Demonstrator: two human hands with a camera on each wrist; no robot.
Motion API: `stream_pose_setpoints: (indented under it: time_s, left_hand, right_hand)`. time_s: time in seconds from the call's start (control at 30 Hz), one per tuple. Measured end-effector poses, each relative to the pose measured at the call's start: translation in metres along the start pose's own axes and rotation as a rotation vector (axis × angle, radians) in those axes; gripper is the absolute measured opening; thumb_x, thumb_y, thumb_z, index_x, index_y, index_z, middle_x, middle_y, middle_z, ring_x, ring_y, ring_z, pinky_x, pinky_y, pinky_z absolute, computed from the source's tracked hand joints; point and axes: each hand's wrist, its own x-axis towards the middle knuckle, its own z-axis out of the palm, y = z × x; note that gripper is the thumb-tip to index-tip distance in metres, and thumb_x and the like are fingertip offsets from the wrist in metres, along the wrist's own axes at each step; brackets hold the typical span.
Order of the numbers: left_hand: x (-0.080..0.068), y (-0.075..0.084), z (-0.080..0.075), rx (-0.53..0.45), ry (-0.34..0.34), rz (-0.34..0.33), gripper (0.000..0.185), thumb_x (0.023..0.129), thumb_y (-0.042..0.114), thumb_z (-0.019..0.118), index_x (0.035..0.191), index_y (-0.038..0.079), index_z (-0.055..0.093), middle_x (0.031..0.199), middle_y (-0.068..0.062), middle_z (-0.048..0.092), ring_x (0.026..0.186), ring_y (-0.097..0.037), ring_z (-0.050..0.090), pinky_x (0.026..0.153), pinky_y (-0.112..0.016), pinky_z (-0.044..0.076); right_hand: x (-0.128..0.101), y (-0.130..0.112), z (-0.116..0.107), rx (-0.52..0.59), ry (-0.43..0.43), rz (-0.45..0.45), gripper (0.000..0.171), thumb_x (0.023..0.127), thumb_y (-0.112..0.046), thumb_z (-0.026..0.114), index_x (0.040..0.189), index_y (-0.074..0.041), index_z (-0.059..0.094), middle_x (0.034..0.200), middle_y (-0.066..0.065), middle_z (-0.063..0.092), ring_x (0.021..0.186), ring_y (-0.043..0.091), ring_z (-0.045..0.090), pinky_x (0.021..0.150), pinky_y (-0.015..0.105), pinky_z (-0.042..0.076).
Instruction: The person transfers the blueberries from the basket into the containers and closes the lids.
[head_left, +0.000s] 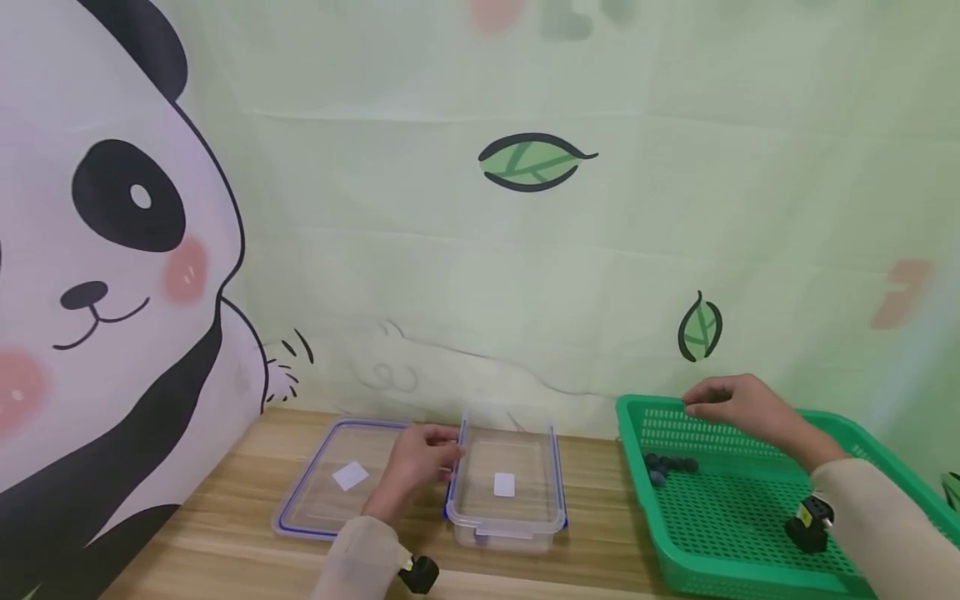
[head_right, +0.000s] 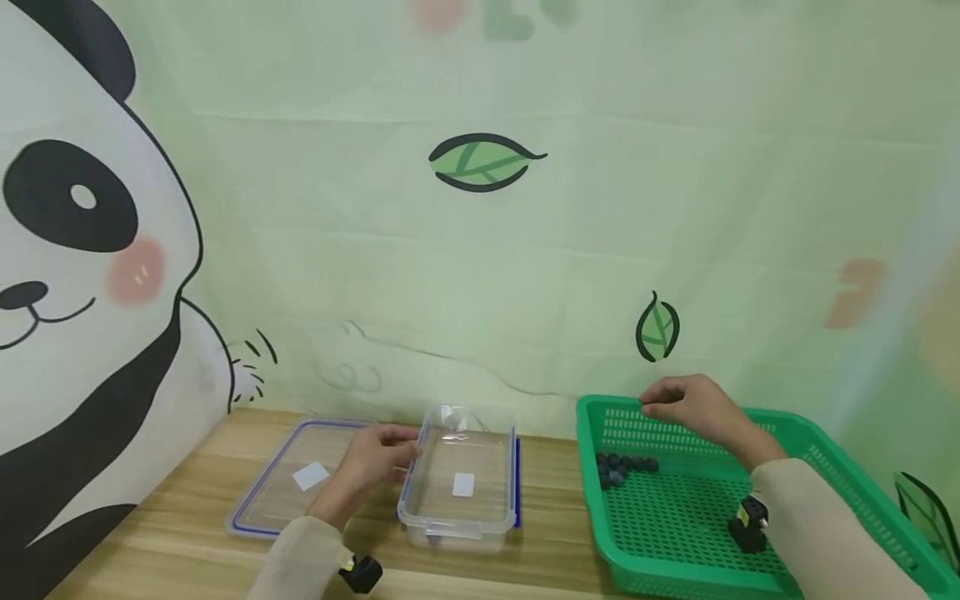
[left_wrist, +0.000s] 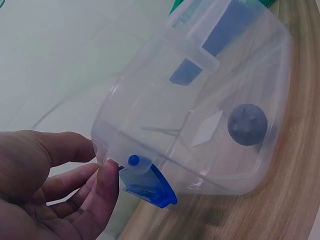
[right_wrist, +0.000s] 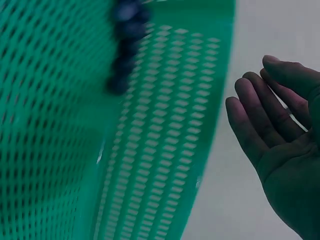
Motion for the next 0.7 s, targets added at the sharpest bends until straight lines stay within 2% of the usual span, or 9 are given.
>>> stream_pose_setpoints:
  time_s: [0.1, 0.23, 0.4, 0.7]
  left_hand:
    - [-0.001, 0.001, -0.001, 0.001, -0.001, -0.006, 0.03, 0.093, -0.003, 0.074, 0.121, -0.012, 0.071, 0.098, -0.015, 0.072, 0.079, -0.02, 0.067, 0.067, -0.033, 0.065]
    - [0.0, 0.0, -0.002, 0.006, 0.0, -0.009, 0.03, 0.093, -0.003, 0.074, 0.122, -0.012, 0.071, 0.099, -0.015, 0.072, 0.08, -0.021, 0.067, 0.067, -0.034, 0.065]
    - [0.001, -0.002, -0.002, 0.005, -0.001, -0.01, 0.029, 0.093, -0.004, 0.074, 0.121, -0.012, 0.071, 0.098, -0.015, 0.072, 0.079, -0.021, 0.067, 0.069, -0.036, 0.066]
    - [0.003, -0.002, -0.001, 0.011, -0.008, -0.008, 0.029, 0.093, -0.004, 0.074, 0.12, -0.011, 0.071, 0.098, -0.016, 0.072, 0.08, -0.021, 0.068, 0.068, -0.033, 0.065]
  right_hand:
    - [0.004, 0.007, 0.003, -0.05, -0.035, -0.015, 0.025, 0.102, -0.019, 0.073, 0.118, 0.0, 0.076, 0.11, 0.008, 0.076, 0.104, 0.029, 0.07, 0.084, 0.047, 0.061]
    - [0.01, 0.017, 0.006, -0.08, -0.098, -0.017, 0.021, 0.1, -0.014, 0.074, 0.114, 0.001, 0.077, 0.111, 0.011, 0.076, 0.104, 0.032, 0.07, 0.084, 0.05, 0.062]
    - [0.016, 0.032, 0.014, -0.113, -0.162, -0.025, 0.016, 0.096, -0.006, 0.076, 0.108, 0.003, 0.077, 0.104, 0.012, 0.076, 0.095, 0.029, 0.071, 0.079, 0.047, 0.063]
    - [0.016, 0.047, 0.027, -0.171, -0.175, -0.035, 0.011, 0.09, 0.004, 0.075, 0.101, 0.006, 0.077, 0.096, 0.01, 0.074, 0.087, 0.026, 0.07, 0.073, 0.044, 0.063]
